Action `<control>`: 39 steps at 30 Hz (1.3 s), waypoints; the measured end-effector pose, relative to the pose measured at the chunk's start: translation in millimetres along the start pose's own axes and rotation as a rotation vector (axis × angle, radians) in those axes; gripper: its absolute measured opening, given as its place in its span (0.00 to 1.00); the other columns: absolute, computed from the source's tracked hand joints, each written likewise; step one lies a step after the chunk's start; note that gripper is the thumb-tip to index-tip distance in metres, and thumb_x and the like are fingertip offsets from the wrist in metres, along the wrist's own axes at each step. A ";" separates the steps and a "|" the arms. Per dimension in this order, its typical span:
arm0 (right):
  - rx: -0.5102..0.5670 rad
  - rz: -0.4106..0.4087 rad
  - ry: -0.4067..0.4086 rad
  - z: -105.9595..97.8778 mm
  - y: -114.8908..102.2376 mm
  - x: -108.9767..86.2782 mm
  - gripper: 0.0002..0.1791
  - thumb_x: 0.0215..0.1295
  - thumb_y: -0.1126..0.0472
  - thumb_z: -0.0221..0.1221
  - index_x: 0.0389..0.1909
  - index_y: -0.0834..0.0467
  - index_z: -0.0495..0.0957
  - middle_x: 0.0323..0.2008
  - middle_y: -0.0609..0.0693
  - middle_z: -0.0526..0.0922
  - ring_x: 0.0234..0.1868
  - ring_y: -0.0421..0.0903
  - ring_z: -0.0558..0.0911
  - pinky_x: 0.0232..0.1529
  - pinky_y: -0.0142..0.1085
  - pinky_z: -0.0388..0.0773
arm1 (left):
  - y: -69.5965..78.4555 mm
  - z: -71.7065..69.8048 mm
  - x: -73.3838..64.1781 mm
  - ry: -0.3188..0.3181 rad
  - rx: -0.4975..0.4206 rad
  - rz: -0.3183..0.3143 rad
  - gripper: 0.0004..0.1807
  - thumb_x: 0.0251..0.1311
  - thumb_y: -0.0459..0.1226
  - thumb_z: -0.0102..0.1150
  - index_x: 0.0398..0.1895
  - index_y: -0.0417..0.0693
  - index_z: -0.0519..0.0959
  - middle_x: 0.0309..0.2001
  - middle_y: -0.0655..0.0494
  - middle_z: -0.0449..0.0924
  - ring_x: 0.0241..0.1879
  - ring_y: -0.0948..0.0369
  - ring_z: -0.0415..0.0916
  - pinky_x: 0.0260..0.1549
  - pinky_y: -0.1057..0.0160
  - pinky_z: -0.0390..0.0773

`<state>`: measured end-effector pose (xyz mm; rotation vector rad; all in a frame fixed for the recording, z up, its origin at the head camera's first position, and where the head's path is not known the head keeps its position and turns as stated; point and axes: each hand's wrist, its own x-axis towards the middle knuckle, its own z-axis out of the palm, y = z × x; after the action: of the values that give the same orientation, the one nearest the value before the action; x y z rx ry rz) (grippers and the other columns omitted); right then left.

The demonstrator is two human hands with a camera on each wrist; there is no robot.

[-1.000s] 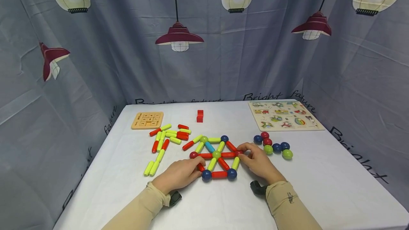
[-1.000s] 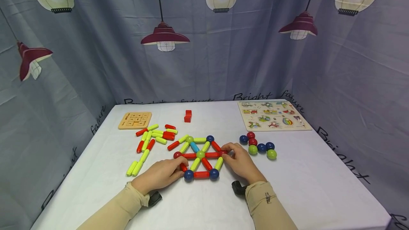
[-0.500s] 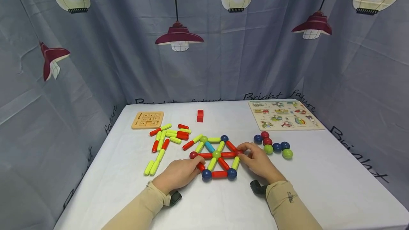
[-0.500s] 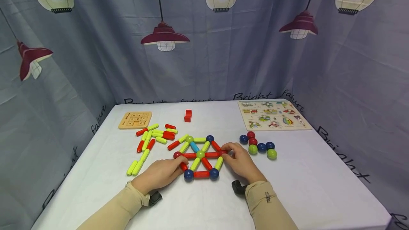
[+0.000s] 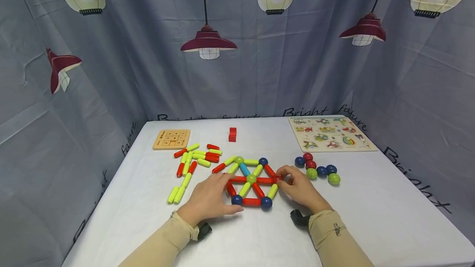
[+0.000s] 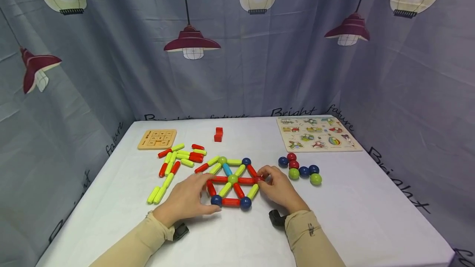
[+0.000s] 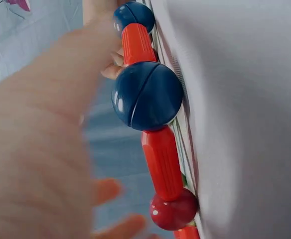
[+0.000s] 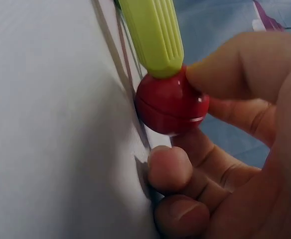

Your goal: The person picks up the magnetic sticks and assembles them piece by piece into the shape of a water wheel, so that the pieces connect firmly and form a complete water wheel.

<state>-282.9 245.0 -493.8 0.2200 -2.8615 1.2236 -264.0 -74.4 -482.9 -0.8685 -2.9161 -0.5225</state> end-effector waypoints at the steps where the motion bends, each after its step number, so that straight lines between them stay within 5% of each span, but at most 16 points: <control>1: 0.000 0.007 -0.003 0.0 -0.4 -0.1 0.11 0.66 0.61 0.65 0.47 0.47 0.80 0.44 0.48 0.79 0.37 0.49 0.74 0.31 0.37 0.75 | -0.4 0.2 -0.3 0.018 -0.010 -0.022 0.56 0.43 0.75 0.68 0.74 0.60 0.68 0.59 0.58 0.76 0.54 0.59 0.74 0.50 0.54 0.80; 5: 0.006 0.014 -0.027 -0.6 -2.1 -1.9 0.09 0.64 0.62 0.63 0.43 0.48 0.79 0.43 0.50 0.78 0.36 0.49 0.74 0.31 0.39 0.75 | -5.2 2.9 -0.5 0.023 -0.078 -0.082 0.61 0.40 0.77 0.68 0.77 0.60 0.64 0.74 0.51 0.63 0.70 0.49 0.65 0.65 0.42 0.72; 11: 0.023 0.015 -0.043 -0.4 -3.1 -3.1 0.08 0.63 0.63 0.62 0.41 0.50 0.77 0.41 0.50 0.78 0.37 0.49 0.75 0.34 0.39 0.75 | -8.6 4.4 0.6 -0.025 -0.149 -0.128 0.61 0.37 0.78 0.67 0.76 0.63 0.65 0.72 0.51 0.65 0.66 0.48 0.68 0.63 0.41 0.75; 17: 0.015 0.007 -0.019 -0.6 -1.9 -1.9 0.08 0.64 0.63 0.61 0.42 0.50 0.77 0.40 0.49 0.79 0.37 0.49 0.75 0.36 0.39 0.75 | -10.9 5.1 2.6 0.029 -0.111 -0.133 0.59 0.39 0.81 0.61 0.74 0.61 0.67 0.69 0.51 0.68 0.65 0.49 0.68 0.62 0.42 0.73; 22: 0.022 0.009 0.001 0.7 0.9 -1.5 0.08 0.65 0.63 0.60 0.43 0.50 0.78 0.40 0.49 0.80 0.36 0.49 0.74 0.33 0.38 0.75 | -18.3 7.1 5.3 0.114 -0.143 -0.188 0.38 0.70 0.60 0.55 0.77 0.53 0.66 0.78 0.49 0.60 0.76 0.47 0.58 0.69 0.37 0.63; 25: 0.029 0.010 -0.001 2.0 2.2 -1.6 0.08 0.65 0.64 0.60 0.43 0.50 0.78 0.40 0.49 0.80 0.37 0.48 0.75 0.33 0.37 0.74 | -21.8 9.4 4.7 0.099 -0.125 -0.224 0.31 0.72 0.45 0.54 0.76 0.49 0.67 0.80 0.48 0.56 0.78 0.47 0.54 0.69 0.37 0.61; 29: 0.027 0.003 -0.009 2.8 3.0 -1.9 0.08 0.65 0.63 0.61 0.43 0.49 0.78 0.39 0.48 0.80 0.37 0.48 0.75 0.35 0.37 0.75 | -24.6 11.2 4.1 0.167 -0.030 -0.250 0.15 0.69 0.40 0.60 0.57 0.51 0.82 0.61 0.49 0.77 0.59 0.50 0.73 0.54 0.49 0.72; 32: 0.018 -0.005 -0.010 2.1 2.6 -2.1 0.08 0.64 0.63 0.61 0.43 0.49 0.78 0.39 0.48 0.81 0.37 0.48 0.75 0.36 0.38 0.76 | -24.7 9.4 5.4 0.236 -0.002 -0.267 0.04 0.67 0.38 0.65 0.42 0.55 0.81 0.40 0.55 0.76 0.40 0.56 0.72 0.40 0.58 0.70; 39: 0.023 0.000 -0.018 0.2 1.6 -3.5 0.08 0.65 0.63 0.60 0.43 0.50 0.78 0.39 0.48 0.81 0.37 0.48 0.75 0.35 0.38 0.76 | -20.9 6.8 5.9 0.205 -0.031 -0.302 0.17 0.65 0.32 0.61 0.56 0.50 0.81 0.35 0.52 0.68 0.30 0.57 0.66 0.29 0.63 0.67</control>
<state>-279.7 246.3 -495.4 0.2318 -2.8635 1.2618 -280.0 -85.4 -494.8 -0.3499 -2.8649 -0.6338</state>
